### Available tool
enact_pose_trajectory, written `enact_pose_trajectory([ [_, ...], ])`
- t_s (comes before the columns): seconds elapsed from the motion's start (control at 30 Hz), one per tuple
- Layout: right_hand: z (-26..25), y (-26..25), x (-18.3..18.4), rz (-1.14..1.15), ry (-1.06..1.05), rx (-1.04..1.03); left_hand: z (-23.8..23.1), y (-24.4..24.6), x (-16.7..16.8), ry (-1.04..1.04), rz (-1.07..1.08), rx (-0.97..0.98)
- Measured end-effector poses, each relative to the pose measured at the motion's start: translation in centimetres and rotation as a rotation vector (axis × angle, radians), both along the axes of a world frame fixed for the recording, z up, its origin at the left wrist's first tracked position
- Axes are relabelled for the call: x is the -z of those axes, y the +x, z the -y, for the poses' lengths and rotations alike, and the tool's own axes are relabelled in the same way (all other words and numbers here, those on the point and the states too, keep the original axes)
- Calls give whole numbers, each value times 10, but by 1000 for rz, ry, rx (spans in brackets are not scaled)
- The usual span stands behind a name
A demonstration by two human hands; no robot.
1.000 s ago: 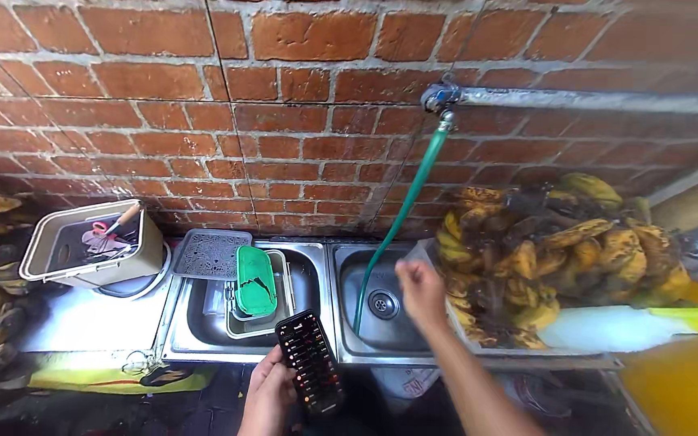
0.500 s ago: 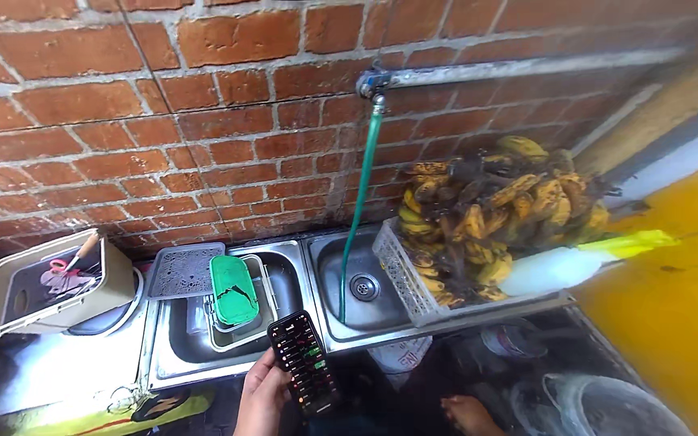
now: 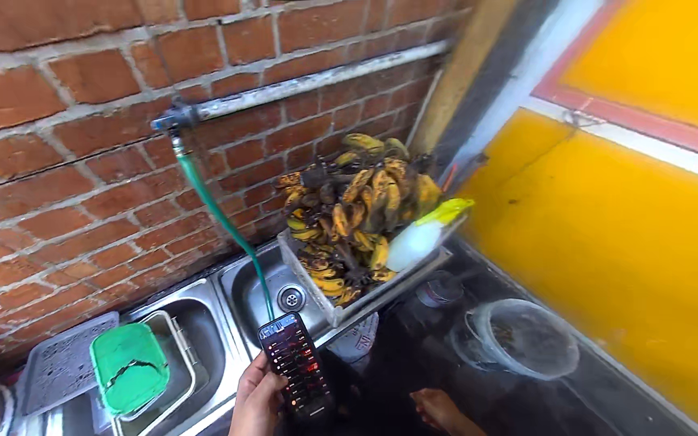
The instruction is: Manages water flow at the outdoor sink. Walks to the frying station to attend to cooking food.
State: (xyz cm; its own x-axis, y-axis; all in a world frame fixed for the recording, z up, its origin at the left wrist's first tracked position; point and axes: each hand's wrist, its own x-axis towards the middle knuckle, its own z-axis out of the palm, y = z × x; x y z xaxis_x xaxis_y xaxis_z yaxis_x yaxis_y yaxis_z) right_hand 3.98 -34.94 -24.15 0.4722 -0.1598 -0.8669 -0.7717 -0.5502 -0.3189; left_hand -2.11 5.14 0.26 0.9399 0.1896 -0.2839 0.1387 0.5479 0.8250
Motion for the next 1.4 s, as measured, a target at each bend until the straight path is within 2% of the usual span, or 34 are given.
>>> enact_pose_trajectory([
  [0.2, 88, 3, 14, -30, -61, 134, 66, 63, -1, -34, 21, 146],
  [0.37, 129, 3, 23, -13, -60, 206, 120, 109, 3, -23, 25, 303],
  [0.63, 136, -14, 24, 7, 10, 324, 180, 157, 7, -22, 37, 552],
  [0.87, 139, -38, 2, -30, 5, 494, 208, 199, 9, -19, 44, 750],
  [1.0, 143, -40, 3, -1, -5, 608, 218, 225, 14, -43, 60, 842],
  [1.2, 151, -21, -3, 19, -37, 647, 239, 252, 24, -10, 25, 919],
  [1.4, 196, 18, 11, 13, -16, 650, 288, 277, 24, 31, -19, 916],
])
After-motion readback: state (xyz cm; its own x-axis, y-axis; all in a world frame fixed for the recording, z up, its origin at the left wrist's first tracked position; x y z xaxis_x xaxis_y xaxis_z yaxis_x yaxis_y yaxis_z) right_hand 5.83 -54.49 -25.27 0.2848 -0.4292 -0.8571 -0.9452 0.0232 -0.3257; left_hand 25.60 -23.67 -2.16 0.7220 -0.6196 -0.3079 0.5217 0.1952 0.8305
